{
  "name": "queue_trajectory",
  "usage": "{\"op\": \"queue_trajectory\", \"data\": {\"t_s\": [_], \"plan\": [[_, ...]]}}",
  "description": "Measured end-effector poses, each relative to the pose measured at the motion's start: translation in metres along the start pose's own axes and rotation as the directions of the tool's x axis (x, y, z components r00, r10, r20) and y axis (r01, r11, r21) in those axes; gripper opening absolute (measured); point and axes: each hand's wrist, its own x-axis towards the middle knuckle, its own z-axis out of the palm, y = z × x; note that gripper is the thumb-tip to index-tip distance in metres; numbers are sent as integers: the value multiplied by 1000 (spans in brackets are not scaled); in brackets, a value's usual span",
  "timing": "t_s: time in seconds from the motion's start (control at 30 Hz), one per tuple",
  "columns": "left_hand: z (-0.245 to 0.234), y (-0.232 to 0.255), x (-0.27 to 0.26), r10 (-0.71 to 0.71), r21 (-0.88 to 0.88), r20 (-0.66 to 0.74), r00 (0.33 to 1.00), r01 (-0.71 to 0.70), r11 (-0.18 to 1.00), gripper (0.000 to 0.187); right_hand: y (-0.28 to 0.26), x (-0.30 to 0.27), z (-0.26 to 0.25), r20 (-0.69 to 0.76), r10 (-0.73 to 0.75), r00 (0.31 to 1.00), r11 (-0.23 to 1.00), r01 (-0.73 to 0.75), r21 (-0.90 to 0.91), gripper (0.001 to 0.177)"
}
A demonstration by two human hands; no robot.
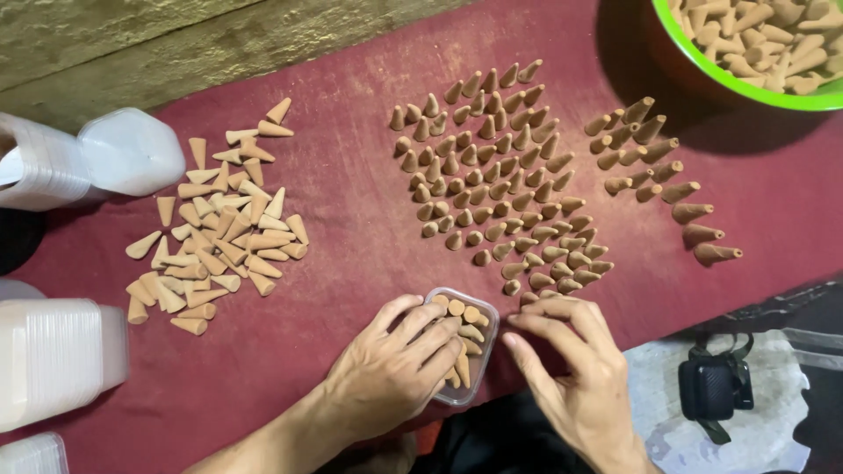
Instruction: Picking up incense cones from a pile and placing them into a small plastic container for packaging.
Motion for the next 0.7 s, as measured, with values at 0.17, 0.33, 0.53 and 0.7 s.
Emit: {"op": "queue_trajectory", "data": {"t_s": [0.17,0.33,0.53,0.7], "plan": [[3,6,25,-9,-98,3,1000,9,995,24,20,1,-19,-175,97,980,992,-109,-59,13],[20,11,57,29,-188,11,1000,-26,982,38,52,7,-34,-313,223,923,963,-259,-78,12],[47,11,121,-36,-256,-91,995,12,967,25,99,32,-32,-383,253,889,952,-298,-64,16],[90,-11,165,-194,-267,73,978,206,941,49,131,60,-23,-378,156,912,979,-195,-67,24]]}}
